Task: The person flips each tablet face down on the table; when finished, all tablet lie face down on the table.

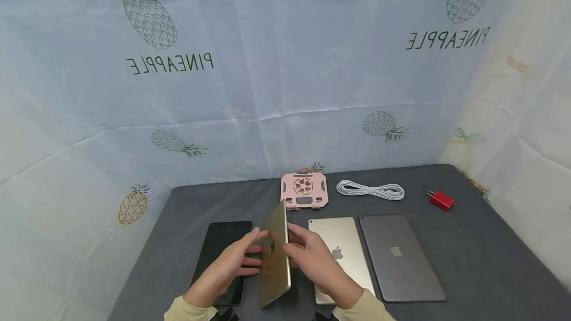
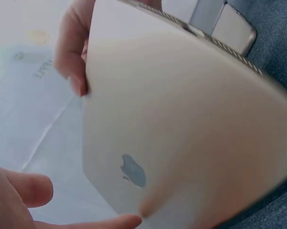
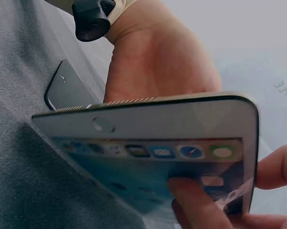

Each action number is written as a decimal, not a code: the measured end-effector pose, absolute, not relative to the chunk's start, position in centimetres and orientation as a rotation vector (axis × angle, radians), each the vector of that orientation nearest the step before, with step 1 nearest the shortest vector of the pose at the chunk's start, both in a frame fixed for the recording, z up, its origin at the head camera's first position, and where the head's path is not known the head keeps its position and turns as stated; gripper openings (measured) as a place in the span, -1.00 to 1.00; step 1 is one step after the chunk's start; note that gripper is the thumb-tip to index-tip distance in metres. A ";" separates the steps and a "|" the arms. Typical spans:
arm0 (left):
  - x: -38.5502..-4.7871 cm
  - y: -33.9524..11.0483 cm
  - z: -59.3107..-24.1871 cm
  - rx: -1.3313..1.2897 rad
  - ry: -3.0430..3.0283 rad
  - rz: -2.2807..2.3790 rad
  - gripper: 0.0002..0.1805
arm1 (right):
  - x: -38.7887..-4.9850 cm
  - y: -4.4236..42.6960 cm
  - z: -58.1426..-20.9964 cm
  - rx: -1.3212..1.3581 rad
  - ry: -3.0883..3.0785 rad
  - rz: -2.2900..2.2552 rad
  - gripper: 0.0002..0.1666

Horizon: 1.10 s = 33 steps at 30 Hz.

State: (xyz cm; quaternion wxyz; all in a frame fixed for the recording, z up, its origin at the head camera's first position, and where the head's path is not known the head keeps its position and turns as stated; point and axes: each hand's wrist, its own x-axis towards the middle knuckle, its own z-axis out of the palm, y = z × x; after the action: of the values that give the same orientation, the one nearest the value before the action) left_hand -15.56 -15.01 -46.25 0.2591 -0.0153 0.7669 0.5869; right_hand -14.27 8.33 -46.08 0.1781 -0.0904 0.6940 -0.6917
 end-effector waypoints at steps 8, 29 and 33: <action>-15.6 -15.1 -46.2 -0.065 2.090 1.626 -0.11 | -14.1 9.0 -46.2 -0.276 1.876 -2.028 -0.18; -15.1 -14.9 -45.7 -0.124 2.229 1.558 -0.08 | -14.0 9.1 -47.5 -0.009 2.466 -1.612 -0.43; -15.1 -14.6 -45.7 -0.138 2.235 1.567 -0.06 | -14.0 9.0 -47.7 0.049 2.490 -1.577 -0.45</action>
State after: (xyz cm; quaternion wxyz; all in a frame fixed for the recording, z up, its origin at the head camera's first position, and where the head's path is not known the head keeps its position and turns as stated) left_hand -15.09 -14.58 -45.74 0.2028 -0.0495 0.8009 0.5613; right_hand -14.02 9.02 -47.73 0.0968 0.0165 0.8408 -0.5324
